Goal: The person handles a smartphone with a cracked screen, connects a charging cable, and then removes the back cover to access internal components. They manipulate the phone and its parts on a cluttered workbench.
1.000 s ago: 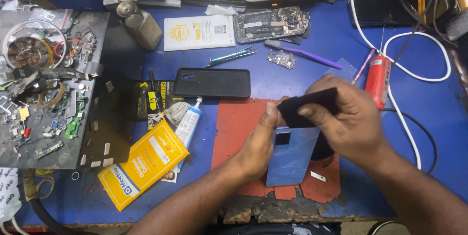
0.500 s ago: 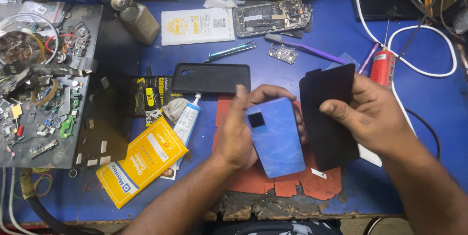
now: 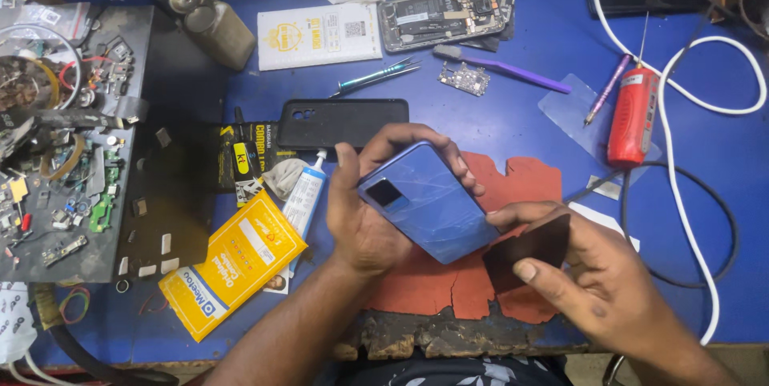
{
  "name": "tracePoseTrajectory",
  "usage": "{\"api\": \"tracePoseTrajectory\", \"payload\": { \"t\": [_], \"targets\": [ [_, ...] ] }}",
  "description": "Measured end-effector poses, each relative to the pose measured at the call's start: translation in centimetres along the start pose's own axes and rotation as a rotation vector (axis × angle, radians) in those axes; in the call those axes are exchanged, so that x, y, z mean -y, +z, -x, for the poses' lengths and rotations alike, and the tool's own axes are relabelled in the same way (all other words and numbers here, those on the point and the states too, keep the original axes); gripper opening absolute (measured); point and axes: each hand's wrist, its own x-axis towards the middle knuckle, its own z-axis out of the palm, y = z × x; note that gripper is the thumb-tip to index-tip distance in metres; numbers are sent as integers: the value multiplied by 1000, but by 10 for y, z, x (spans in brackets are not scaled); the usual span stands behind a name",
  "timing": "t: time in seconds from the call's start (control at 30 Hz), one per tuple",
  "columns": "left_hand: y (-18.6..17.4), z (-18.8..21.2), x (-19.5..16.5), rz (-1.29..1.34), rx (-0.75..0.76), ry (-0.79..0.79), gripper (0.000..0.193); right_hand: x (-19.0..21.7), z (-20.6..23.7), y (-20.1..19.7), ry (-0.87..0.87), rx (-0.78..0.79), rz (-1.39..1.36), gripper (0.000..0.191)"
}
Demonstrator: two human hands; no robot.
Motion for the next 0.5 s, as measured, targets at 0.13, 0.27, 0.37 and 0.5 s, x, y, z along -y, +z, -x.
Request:
{"api": "tracePoseTrajectory", "payload": {
  "t": [0.13,0.27,0.37,0.5],
  "targets": [
    [2,2,-2,-121,42,43,78,0,-1,0,80,24,-9,41],
    [4,5,-4,-219,64,67,78,-4,-2,3,25,72,-162,38],
    [6,6,-5,-268,80,84,77,-10,-3,9,79,174,-156,36],
    [9,5,-5,-252,79,114,75,-10,-4,12,49,47,-143,43]
  ]
}}
